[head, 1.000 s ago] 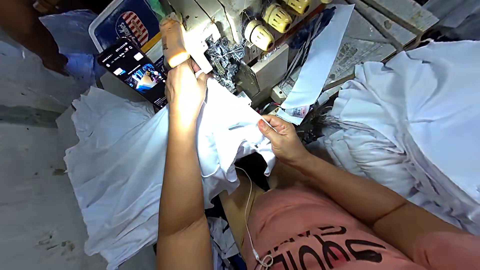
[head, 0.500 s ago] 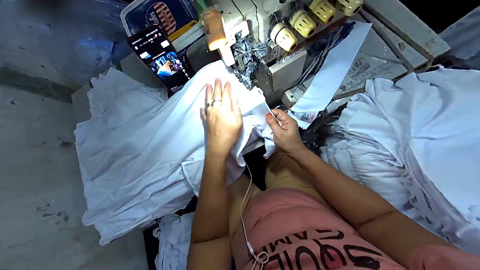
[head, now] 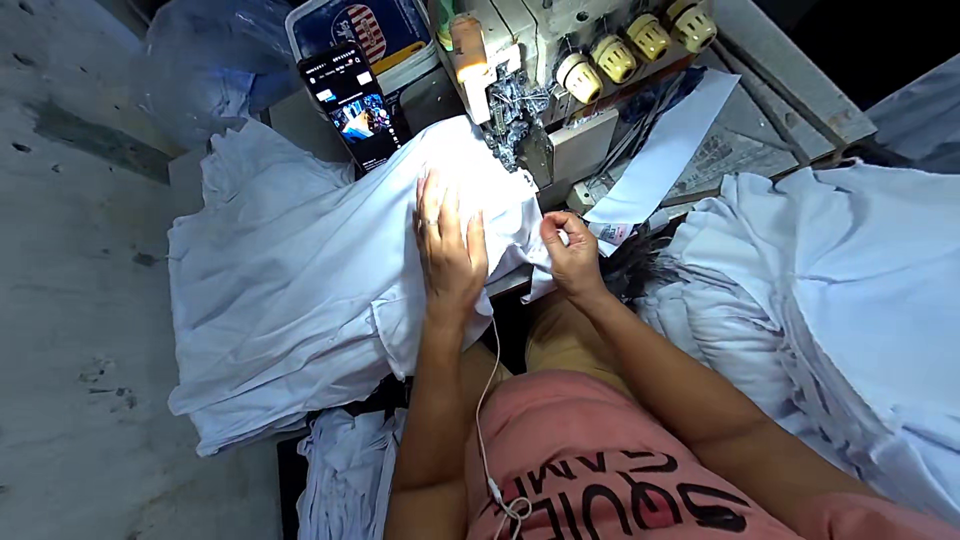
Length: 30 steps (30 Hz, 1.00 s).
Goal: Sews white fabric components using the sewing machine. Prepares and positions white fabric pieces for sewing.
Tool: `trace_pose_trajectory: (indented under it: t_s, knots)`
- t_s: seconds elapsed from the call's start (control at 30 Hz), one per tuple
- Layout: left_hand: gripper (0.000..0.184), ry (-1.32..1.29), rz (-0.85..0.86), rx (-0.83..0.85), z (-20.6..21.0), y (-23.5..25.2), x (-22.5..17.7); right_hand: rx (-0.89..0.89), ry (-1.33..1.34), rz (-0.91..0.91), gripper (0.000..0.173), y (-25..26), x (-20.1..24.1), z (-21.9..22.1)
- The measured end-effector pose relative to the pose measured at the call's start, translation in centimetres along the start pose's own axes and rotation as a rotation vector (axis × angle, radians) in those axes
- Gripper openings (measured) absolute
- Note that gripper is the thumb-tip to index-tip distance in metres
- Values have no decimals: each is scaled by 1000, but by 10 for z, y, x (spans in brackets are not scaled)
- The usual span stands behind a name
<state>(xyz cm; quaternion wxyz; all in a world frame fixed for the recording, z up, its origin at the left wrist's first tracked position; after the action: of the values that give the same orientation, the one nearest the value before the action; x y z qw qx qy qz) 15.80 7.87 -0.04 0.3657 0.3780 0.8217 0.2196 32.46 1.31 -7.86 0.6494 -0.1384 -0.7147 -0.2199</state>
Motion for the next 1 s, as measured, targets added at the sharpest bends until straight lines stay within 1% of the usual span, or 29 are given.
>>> trace_pose_trajectory:
  t_s: [0.03,0.07,0.1,0.13,0.2,0.23,0.27,0.3,0.37,0.4,0.47,0.5,0.57,0.67,0.8,0.87,0.93,1.0]
  knots:
    - [38,-30,26,-101,-6,-8,-14,-12,18,4,26,-1,2,-4]
    - [31,-125,35,-182,-9,-17,-26,-23,24,6,29,-4,8,-8]
    - [28,-280,-2,-203,-8,-26,-35,-32,31,-5,34,-9,18,-10]
    - [30,-475,-84,-163,-3,-35,-41,-26,33,-27,38,-15,30,-11]
    - [49,-865,-314,11,12,-49,-50,7,25,-110,47,-25,53,-6]
    - [53,-997,-403,87,19,-53,-52,25,29,-156,51,-28,62,-2]
    - [52,-1065,-463,124,24,-56,-53,42,31,-199,52,-31,69,3]
    - [43,-1081,-495,108,25,-57,-52,58,27,-243,50,-34,73,7]
    - [17,-1015,-502,0,22,-58,-47,76,17,-343,41,-38,78,13]
    - [11,-978,-480,-51,18,-57,-45,87,6,-374,37,-39,79,15]
    - [12,-937,-423,-110,9,-56,-42,75,-46,-379,32,-37,77,16]
    - [12,-927,-396,-117,4,-55,-42,40,-96,-357,30,-33,74,15]
    - [13,-930,-345,-101,-3,-53,-44,-56,-147,-263,29,-17,61,10]
    - [13,-923,-281,-83,-7,-53,-45,-136,-73,-118,27,7,36,6]
    - [8,-857,-183,-49,-9,-49,-41,-79,48,4,21,13,27,13]
    - [8,-846,-157,-43,-11,-45,-40,-63,88,-5,23,15,26,15]
    - [8,-846,-161,-34,-12,-43,-42,-48,88,-27,28,15,28,16]
    - [9,-871,-166,-18,-9,-44,-44,-37,72,-28,30,15,30,15]
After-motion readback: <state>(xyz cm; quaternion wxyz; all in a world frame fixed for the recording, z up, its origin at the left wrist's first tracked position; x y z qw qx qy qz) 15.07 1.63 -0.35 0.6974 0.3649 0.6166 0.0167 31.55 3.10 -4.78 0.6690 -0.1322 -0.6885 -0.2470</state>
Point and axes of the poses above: each hand's wrist, its own y-axis towards the middle knuckle, its own z-axis out of the palm, x = y × z, the point moved 5 cm from there along y, towards the middle knuckle, and after that the axes turned 12 degrees about z, right-handed, at the moved point
